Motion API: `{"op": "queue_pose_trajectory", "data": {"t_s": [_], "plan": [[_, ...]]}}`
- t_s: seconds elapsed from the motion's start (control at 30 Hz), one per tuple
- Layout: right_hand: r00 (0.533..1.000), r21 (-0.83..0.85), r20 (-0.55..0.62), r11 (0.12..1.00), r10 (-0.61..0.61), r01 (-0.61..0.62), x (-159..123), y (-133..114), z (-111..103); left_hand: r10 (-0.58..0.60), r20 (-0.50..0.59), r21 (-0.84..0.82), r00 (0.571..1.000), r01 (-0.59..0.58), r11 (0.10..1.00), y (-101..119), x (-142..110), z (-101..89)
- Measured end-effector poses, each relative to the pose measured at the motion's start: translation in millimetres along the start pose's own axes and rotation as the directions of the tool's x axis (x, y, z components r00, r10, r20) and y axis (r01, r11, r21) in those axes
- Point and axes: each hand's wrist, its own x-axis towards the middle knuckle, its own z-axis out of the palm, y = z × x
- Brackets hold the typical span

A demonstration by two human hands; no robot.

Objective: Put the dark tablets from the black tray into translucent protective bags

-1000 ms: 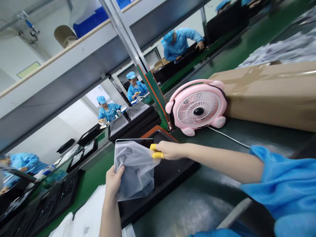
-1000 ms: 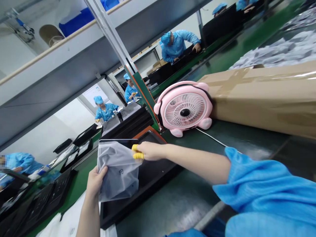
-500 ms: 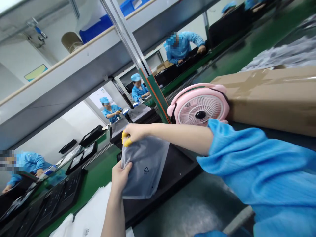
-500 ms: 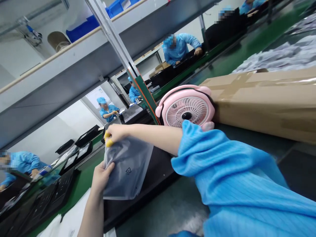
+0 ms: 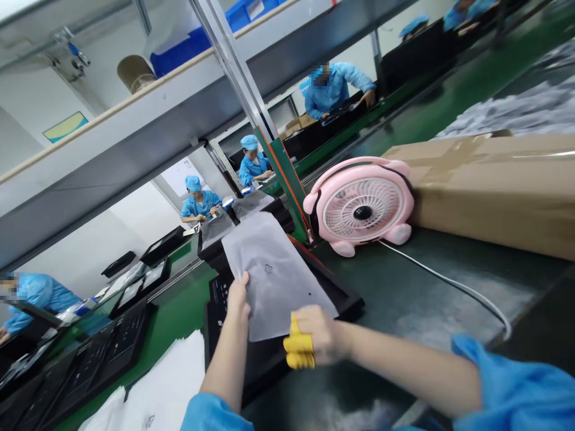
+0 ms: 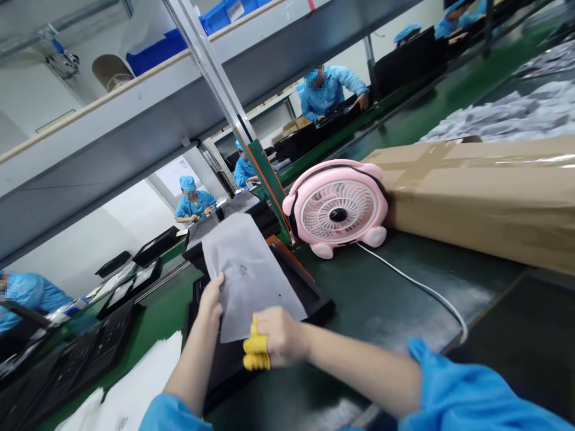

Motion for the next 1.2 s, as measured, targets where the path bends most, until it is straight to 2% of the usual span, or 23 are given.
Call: {"op": "queue_pose_trajectory", "data": {"t_s": [0.03,0.07,0.13,0.23,0.33,0.4,0.47,0.53,0.57,0.6,0.67,0.73,0.77,0.87,0.97,1.03,1.1,1.17,1.2], "plan": [[1.000,-0.032,-0.005,0.999,0.013,-0.013,-21.4,-3.0,9.7,-0.048,-0.004,0.005,0.999,0.048,0.999,-12.5,1.4,9.3],[0.997,-0.061,0.004,0.995,0.081,-0.080,-39.0,-2.7,16.9,-0.084,-0.006,0.018,0.996,0.084,0.996,-24.3,2.2,17.0],[0.984,-0.114,0.058,0.980,0.171,-0.164,-62.4,3.7,24.2,-0.145,0.000,0.040,0.989,0.145,0.989,-43.0,2.8,26.8],[0.968,-0.143,0.117,0.968,0.222,-0.205,-74.3,14.3,25.1,-0.166,0.053,0.073,0.985,0.161,0.984,-54.5,2.0,28.4],[0.967,-0.124,0.113,0.969,0.228,-0.214,-75.2,15.9,25.6,-0.106,0.132,0.102,0.986,0.092,0.990,-49.2,-1.4,16.9],[0.960,-0.114,0.130,0.966,0.246,-0.232,-76.5,14.1,26.6,-0.022,0.127,0.101,0.992,0.009,0.995,-39.2,-5.3,-1.0],[0.950,-0.102,0.161,0.962,0.268,-0.254,-79.3,12.7,27.2,0.127,0.067,0.144,0.990,-0.136,0.980,-26.5,-10.0,-31.6],[0.942,-0.089,0.178,0.958,0.283,-0.271,-82.5,12.5,27.2,0.300,0.044,0.343,0.953,-0.296,0.891,-14.8,-15.1,-76.0],[0.940,-0.086,0.181,0.957,0.288,-0.276,-83.9,12.7,27.1,0.348,0.066,0.510,0.935,-0.331,0.794,-11.0,-17.9,-102.1],[0.939,-0.087,0.181,0.955,0.294,-0.283,-85.0,13.0,27.1,0.341,0.084,0.676,0.936,-0.305,0.671,-9.5,-20.9,-129.2],[0.932,-0.089,0.191,0.951,0.309,-0.297,-85.9,13.1,27.2,0.245,0.026,0.902,0.969,-0.129,0.412,-15.1,-27.1,-181.2],[0.920,-0.081,0.222,0.947,0.322,-0.312,-84.0,13.0,28.0,0.161,-0.081,0.962,0.984,0.035,0.270,-31.8,-31.6,-221.9],[0.914,-0.074,0.247,0.946,0.323,-0.315,-81.7,13.1,29.0,0.141,-0.119,0.966,0.983,0.081,0.247,-42.9,-32.3,-236.4],[0.897,-0.067,0.357,0.965,0.261,-0.254,-67.2,17.9,36.3,0.135,-0.169,0.966,0.976,0.137,0.218,-76.2,-26.9,-258.5],[0.864,-0.072,0.484,0.990,0.140,-0.120,-41.8,35.9,52.7,0.149,-0.203,0.964,0.968,0.171,0.202,-96.9,-15.4,-263.2],[0.824,-0.094,0.552,0.991,0.129,-0.092,-21.6,57.1,69.0,0.167,-0.220,0.964,0.961,0.188,0.187,-103.0,-8.5,-264.2],[0.760,-0.158,0.620,0.980,0.195,-0.123,-0.9,84.2,89.4,0.250,-0.191,0.978,0.949,0.162,0.133,-105.4,-3.1,-265.4],[0.659,-0.267,0.686,0.949,0.309,-0.167,19.2,114.5,113.2,0.316,-0.169,0.985,0.934,0.147,0.092,-105.6,1.5,-266.7],[0.607,-0.337,0.700,0.923,0.377,-0.185,28.5,130.0,126.2,0.312,-0.183,0.982,0.932,0.161,0.095,-105.3,3.8,-267.3]]}}
